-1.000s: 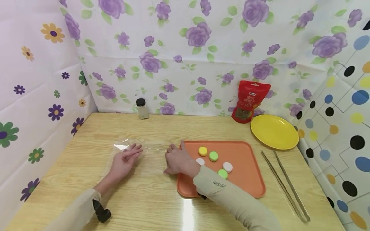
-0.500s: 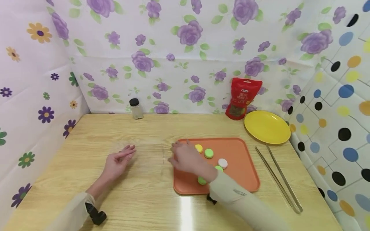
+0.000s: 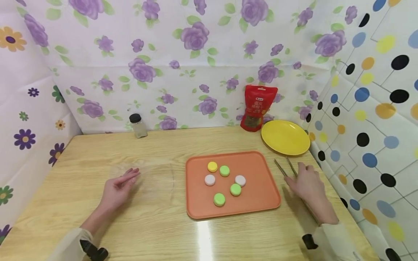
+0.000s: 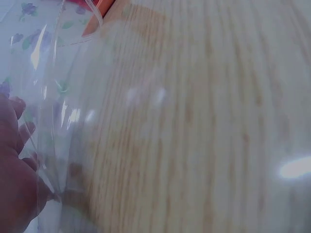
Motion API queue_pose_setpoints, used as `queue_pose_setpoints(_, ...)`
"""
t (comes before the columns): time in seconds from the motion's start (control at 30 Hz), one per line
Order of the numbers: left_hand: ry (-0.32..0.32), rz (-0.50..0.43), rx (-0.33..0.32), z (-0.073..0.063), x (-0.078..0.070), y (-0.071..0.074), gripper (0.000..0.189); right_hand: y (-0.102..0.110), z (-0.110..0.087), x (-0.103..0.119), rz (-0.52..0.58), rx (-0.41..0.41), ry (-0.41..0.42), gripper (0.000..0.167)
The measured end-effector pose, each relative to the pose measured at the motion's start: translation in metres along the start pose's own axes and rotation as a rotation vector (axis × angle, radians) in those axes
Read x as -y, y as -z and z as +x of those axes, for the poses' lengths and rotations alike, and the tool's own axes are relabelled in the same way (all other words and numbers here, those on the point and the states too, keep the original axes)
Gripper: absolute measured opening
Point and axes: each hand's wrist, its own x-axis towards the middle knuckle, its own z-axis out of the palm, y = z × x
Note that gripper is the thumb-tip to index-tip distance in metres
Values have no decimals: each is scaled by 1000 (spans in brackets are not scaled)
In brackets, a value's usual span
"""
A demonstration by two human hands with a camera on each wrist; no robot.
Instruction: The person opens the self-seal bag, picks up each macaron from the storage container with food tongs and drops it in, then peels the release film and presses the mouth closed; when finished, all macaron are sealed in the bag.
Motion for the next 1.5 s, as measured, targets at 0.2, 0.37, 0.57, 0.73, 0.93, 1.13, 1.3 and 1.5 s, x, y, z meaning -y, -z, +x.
queue_pose_setpoints(0.2,-16,-3,-8,-3,-1,3,18,-10,-4,-36,3,221,-54,88)
queue_pose_setpoints(0.37,-33,10,-22,-2,0,0,17,-10,-6,-37,-40,216,-44,69)
queue_pose_setpoints(0.57,-39,27,-20,-1,-1,0,17,-15,1,-40,-42,182,31,62)
queue_pose_setpoints(0.73,-19,50,-39,-3,0,3,17,-17,6,-37,6,123,111,58)
queue_pose_setpoints(0.93,-7,60,-20,-2,1,0,17,-10,-3,-29,36,40,259,57)
queue_pose_setpoints(1.13,2,46,-8,-1,2,-2,17,-10,-12,-21,33,-35,501,57)
queue_pose_setpoints(1.3,3,42,-3,0,2,-2,17,-15,-14,-17,-1,-63,653,52)
queue_pose_setpoints(1.5,1,49,-4,0,2,-2,17,-17,-15,-9,27,6,640,50)
